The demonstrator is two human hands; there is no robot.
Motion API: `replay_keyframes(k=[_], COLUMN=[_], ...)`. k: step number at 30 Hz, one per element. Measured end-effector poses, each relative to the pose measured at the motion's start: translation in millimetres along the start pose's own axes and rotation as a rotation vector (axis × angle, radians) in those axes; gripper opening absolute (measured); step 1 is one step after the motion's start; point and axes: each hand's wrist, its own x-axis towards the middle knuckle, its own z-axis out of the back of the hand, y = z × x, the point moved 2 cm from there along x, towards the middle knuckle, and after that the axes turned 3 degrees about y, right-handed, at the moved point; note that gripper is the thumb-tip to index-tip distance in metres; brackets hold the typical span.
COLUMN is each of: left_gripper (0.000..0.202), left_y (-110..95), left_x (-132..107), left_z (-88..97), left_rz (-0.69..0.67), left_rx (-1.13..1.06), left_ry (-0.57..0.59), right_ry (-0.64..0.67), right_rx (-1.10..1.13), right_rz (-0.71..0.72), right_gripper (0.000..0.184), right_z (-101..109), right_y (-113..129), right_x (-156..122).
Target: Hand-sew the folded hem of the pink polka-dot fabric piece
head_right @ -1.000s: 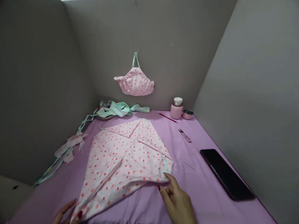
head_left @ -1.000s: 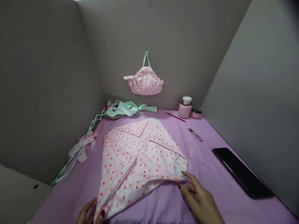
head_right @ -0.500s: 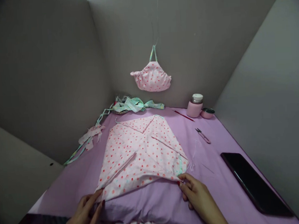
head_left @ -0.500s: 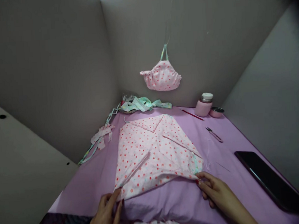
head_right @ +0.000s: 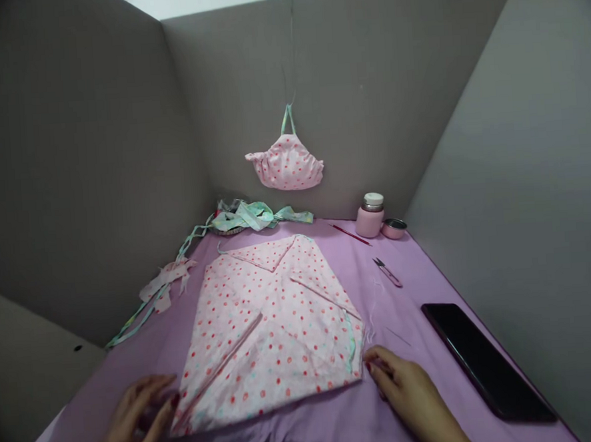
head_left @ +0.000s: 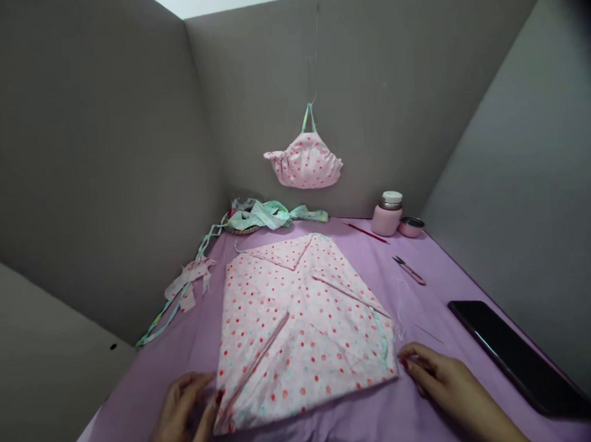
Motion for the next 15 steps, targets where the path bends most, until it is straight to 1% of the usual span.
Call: replay_keyframes(k=[2, 5, 7, 9, 10, 12, 15], left_gripper=[0.044, 0.049, 0.052, 0.052, 0.050, 0.042, 0.037], left_y=[-5, -9, -11, -13, -13, -13, -11], left_x=[33, 99, 142, 179, 192, 210, 219], left_z=[0.7, -7.9, -16.7, -26.6, -31.4, -39.8, -45.3], left_rz=[0.068, 0.156, 0.191, 0.230, 0.249, 0.283, 0.317], left_rx=[0.008, 0.048, 0.096, 0.151, 0.180, 0.233, 0.308], left_ry=[-0.037, -0.027, -0.040, -0.040, -0.034, -0.018, -0.047], right_ry=[-0.115, -0.287, -0.378, -0.430, -0.449, -0.468, -0.465], right_rx=[-0.041, -0.024, 0.028, 0.122, 0.174, 0.259, 0.281], right_rz=[-0.022, -0.052, -0.098, -0.152, -0.178, -0.196, -0.146], right_gripper=[0.030, 0.037, 0.040, 0.043, 0.045, 0.046, 0.043], right_z=[1, -3, -8, -13, -15, -19, -21], right_y=[8, 13, 8, -3, -7, -13, -10], right_x=[-1, -2, -1, 2, 3, 5, 6])
